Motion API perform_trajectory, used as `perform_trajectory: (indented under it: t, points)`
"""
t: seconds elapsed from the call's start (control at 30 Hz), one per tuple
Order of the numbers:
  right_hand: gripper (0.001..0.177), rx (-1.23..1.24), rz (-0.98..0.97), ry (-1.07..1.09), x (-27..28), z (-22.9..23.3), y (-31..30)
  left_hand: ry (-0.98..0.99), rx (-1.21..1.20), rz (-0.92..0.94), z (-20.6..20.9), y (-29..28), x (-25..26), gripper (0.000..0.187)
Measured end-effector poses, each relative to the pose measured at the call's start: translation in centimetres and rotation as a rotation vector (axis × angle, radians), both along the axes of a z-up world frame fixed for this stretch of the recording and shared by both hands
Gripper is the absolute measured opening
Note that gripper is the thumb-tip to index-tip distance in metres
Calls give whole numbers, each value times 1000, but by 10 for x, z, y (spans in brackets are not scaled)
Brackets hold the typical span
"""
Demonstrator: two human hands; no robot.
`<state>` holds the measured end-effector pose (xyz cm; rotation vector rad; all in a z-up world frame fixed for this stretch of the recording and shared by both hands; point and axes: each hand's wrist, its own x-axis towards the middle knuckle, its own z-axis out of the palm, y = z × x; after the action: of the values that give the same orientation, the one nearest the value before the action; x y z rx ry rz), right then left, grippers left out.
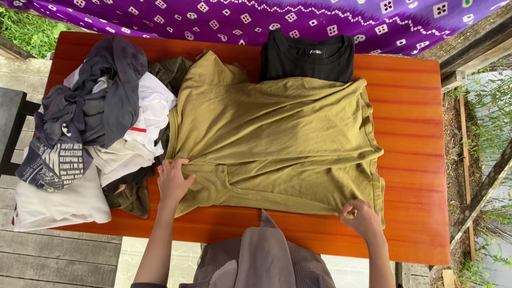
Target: The person picks up a shirt from a pile of clothes on a table, spreads it out flat, folds the sleeves and sides inward, and سپس completes the fold by bringing the bottom to the top before placing it on a stack.
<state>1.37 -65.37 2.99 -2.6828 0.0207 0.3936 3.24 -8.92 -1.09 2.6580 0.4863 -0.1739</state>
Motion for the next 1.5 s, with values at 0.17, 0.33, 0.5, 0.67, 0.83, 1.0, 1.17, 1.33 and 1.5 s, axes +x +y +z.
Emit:
perform_trajectory:
  t: [0.17,0.33,0.5,0.67,0.83,1.0,1.17,1.33,1.5]
  points:
    - [22,390,-206,37,6,-2,-5,-308,-57,51,-11,4,-9,26]
    - [39,261,-230,114,14,12,5,-146,-146,175,3,-2,-19,58]
    - [49,312,-134,107,15,16,-4,-28,-257,260,11,3,-29,35]
    - [43,192,-299,-125,-1,5,-32,-410,-260,282,23,22,-64,27]
    - [33,344,-427,-567,-22,3,-54,-646,-686,244,45,49,-91,20]
    - [14,877,-402,-524,5,11,-78,-439,-1072,354,80,75,-62,19]
    - [14,933,-282,-400,92,25,-104,-320,-920,149,119,90,34,22]
    - [36,1144,-476,-285,168,27,-91,-515,-1041,-26,120,76,103,55]
    - [53,835,-592,49,182,11,-60,-196,-793,0,41,81,97,52]
